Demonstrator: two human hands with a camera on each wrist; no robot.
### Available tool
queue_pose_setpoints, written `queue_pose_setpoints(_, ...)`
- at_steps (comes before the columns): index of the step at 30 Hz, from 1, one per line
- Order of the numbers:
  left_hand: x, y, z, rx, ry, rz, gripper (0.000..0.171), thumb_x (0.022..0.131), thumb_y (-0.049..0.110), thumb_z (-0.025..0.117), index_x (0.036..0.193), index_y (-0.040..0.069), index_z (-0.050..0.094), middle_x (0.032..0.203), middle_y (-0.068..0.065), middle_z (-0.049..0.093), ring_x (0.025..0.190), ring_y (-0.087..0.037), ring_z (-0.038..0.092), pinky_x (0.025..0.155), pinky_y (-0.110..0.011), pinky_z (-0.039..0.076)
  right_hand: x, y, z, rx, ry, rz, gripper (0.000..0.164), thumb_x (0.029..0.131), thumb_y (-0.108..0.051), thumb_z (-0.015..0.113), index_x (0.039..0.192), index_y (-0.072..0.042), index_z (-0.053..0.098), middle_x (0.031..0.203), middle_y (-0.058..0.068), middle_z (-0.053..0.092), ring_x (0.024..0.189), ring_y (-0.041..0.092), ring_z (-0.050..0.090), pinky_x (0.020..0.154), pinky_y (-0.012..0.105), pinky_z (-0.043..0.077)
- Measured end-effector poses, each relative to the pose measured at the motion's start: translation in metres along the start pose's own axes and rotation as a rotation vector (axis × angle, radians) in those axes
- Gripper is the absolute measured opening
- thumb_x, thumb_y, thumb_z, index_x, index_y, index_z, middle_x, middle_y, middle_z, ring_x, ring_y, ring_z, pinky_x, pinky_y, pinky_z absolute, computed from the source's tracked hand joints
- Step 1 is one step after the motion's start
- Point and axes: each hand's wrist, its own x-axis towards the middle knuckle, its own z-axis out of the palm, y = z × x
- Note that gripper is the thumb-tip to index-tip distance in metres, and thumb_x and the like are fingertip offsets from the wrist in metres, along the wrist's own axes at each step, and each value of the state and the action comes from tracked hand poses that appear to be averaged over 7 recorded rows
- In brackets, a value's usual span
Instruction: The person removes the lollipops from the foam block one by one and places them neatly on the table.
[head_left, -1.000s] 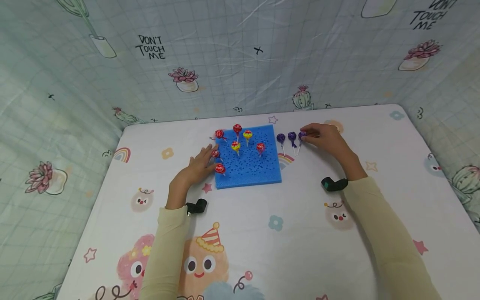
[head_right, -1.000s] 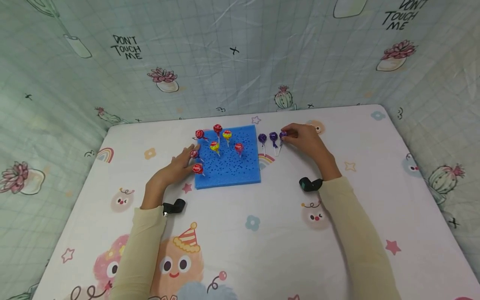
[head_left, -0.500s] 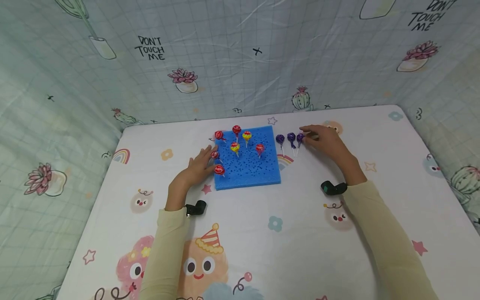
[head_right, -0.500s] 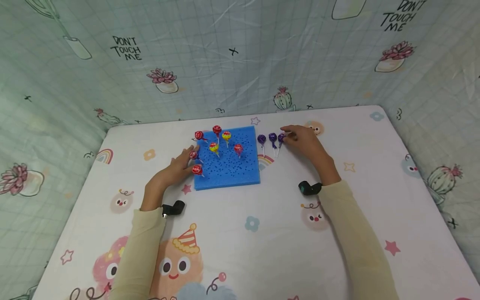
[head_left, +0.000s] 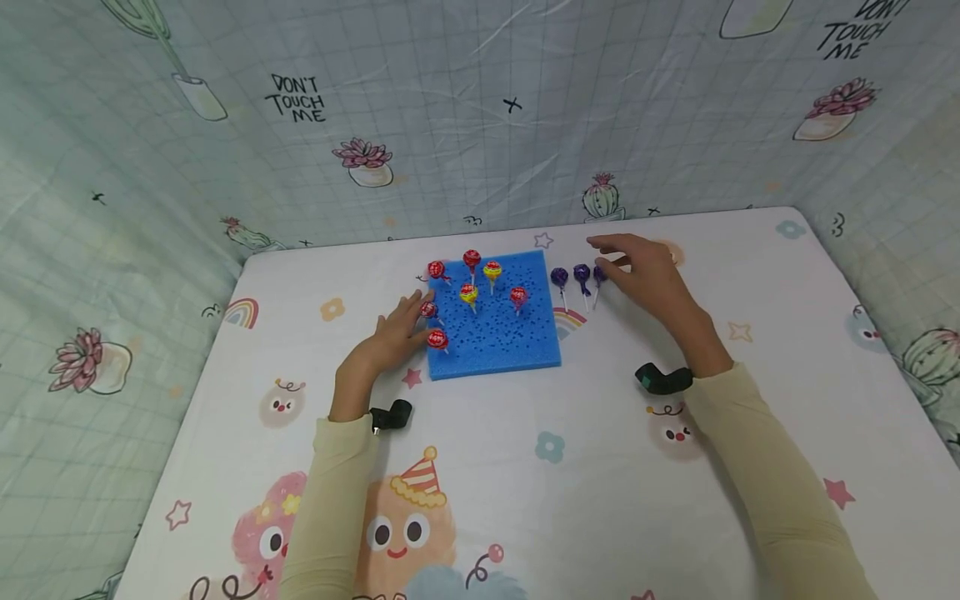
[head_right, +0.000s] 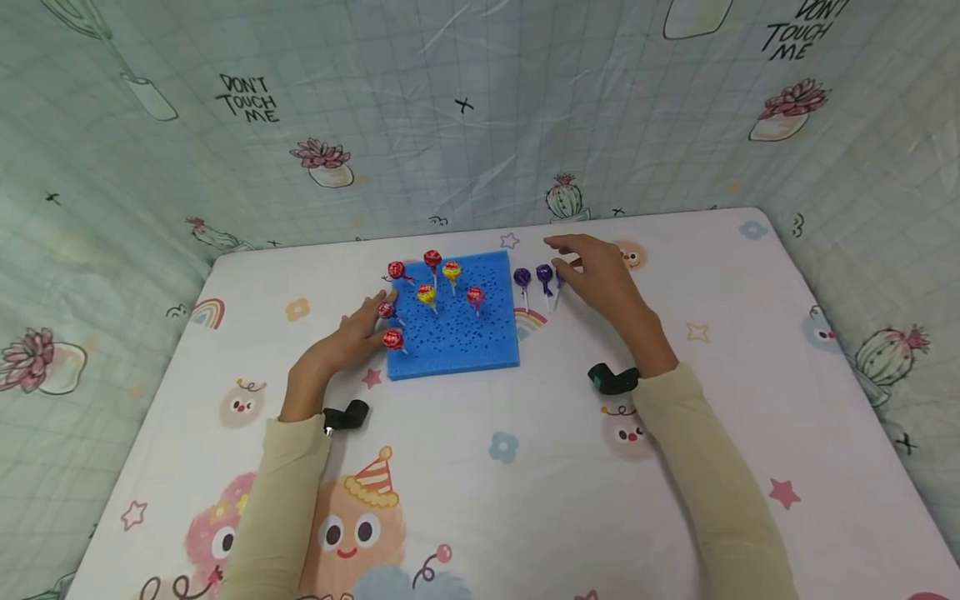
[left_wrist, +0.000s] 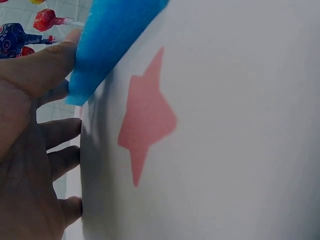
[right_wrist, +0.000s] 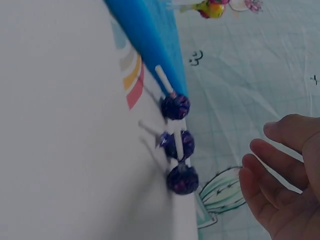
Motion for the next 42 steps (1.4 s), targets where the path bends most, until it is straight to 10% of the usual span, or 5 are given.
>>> queue_pose_setpoints(42,0.008,-0.004,-0.008,0.0,-0.028,0.002,0.074,0.106,0.03,0.053,0.165,0.016,0.011,0.171,-0.015,0.003,0.156,-0.04,-0.004,0.119,-0.068,-0.005,0.006,-0.065,0.045,0.1,-0.298,-0.167,0.046,0.095,-0.015,0.073,0.139,-0.008,0.062,0.134,0.013,0.065,0.118,0.031,0.064,0.096,0.049,0.055)
